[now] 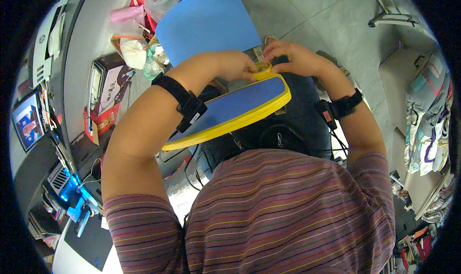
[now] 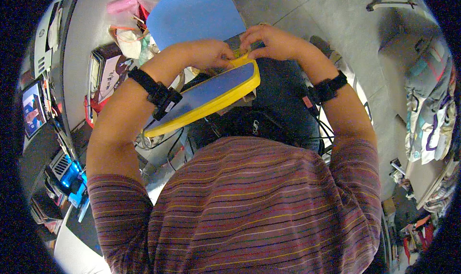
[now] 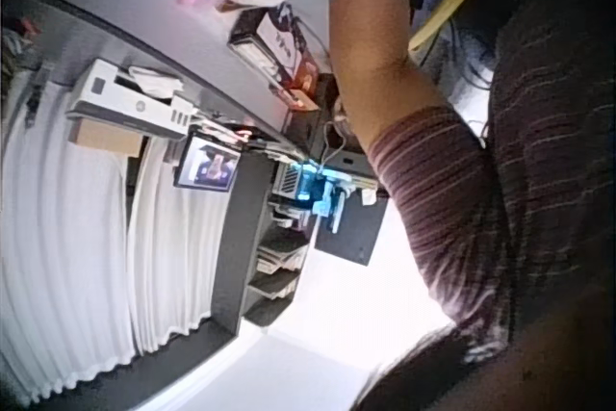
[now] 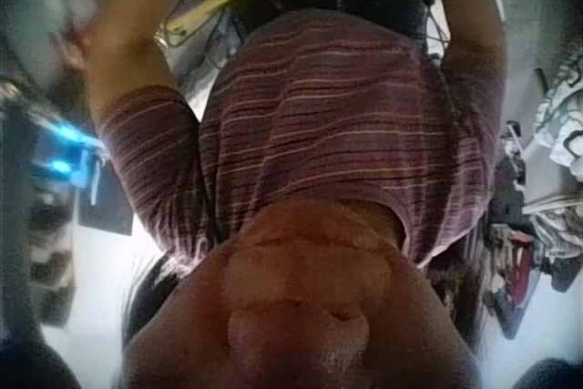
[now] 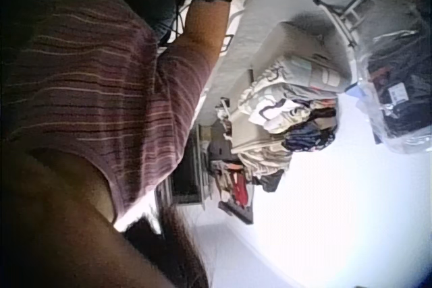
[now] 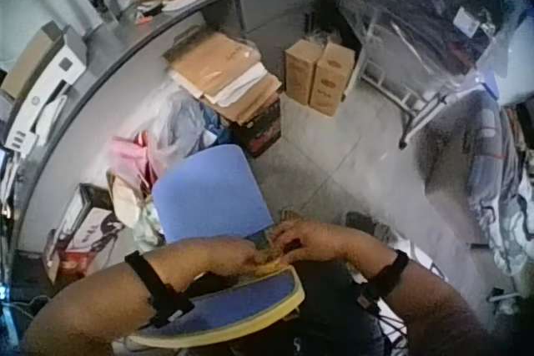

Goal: The person assembles a small blue and yellow plastic chair by hand. They attach the yellow frame to the blue seat, then install the legs and cross-braces, tightening each connection. The chair is flipped and inspected, then placed on the floor.

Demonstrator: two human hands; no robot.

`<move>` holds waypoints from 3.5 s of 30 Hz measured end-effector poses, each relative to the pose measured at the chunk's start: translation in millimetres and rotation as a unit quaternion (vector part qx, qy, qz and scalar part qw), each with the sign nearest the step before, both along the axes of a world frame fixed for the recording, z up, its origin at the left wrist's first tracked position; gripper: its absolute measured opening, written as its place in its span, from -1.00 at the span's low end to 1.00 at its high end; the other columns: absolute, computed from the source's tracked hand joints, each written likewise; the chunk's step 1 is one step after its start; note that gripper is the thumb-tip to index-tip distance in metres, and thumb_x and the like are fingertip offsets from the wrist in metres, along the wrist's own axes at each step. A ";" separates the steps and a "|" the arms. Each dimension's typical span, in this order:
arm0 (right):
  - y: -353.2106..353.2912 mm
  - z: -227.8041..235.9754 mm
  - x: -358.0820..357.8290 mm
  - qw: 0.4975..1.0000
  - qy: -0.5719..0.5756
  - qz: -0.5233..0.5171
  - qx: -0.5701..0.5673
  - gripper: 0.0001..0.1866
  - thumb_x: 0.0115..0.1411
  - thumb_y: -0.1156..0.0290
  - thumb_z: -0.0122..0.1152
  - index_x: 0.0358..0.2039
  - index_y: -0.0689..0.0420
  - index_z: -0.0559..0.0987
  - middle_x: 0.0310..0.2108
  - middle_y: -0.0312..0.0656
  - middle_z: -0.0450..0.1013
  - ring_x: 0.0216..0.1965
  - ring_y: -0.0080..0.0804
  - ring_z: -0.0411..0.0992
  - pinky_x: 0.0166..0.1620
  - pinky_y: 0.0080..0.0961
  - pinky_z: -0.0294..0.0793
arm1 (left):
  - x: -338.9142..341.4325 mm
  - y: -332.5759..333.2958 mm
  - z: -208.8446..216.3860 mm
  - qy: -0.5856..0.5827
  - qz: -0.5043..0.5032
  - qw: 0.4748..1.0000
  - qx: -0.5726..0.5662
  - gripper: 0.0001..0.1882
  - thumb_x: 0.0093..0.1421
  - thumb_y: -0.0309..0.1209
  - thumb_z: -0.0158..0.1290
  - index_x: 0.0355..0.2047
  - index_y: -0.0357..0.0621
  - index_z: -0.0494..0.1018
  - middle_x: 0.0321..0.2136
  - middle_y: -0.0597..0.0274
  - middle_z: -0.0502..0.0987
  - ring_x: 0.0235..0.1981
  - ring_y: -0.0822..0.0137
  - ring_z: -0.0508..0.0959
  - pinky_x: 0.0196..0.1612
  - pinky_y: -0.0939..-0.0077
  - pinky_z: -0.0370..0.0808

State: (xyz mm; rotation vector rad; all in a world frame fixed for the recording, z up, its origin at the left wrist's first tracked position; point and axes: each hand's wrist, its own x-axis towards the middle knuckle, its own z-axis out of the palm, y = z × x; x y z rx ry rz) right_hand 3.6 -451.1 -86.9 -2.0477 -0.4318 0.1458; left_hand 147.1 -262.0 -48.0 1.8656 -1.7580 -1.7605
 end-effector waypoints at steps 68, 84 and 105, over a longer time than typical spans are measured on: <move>73.2 98.0 -45.8 0.868 0.332 -0.340 0.145 -0.51 0.06 0.40 -0.19 0.06 0.15 0.34 0.12 0.09 0.34 0.11 -0.18 0.34 0.15 -0.42 0.29 | 16.4 359.1 4.7 0.137 0.494 0.851 -0.115 -0.66 -0.06 -0.47 0.36 -0.33 -0.18 0.43 -0.21 0.30 0.46 -0.16 0.41 0.44 -0.02 0.51 0.42; 73.0 96.3 -45.7 0.869 0.323 -0.344 0.151 -0.52 0.05 0.42 -0.20 0.03 0.15 0.34 0.09 0.09 0.36 0.10 -0.16 0.35 0.16 -0.39 0.29 | 0.6 370.5 29.5 0.022 0.456 0.871 -0.183 -0.63 -0.13 -0.48 0.39 -0.39 -0.16 0.40 -0.14 0.17 0.50 -0.13 0.22 0.47 0.01 0.44 0.38; 71.2 97.5 -41.1 0.882 0.334 -0.321 0.091 -0.56 0.11 0.43 -0.23 0.00 0.22 0.39 0.07 0.02 0.39 0.13 -0.21 0.33 0.19 -0.41 0.24 | -32.9 340.9 90.8 -0.073 0.481 0.838 -0.247 -0.54 -0.11 -0.22 0.40 -0.48 -0.24 0.36 -0.43 0.14 0.40 -0.39 0.23 0.40 -0.28 0.42 0.35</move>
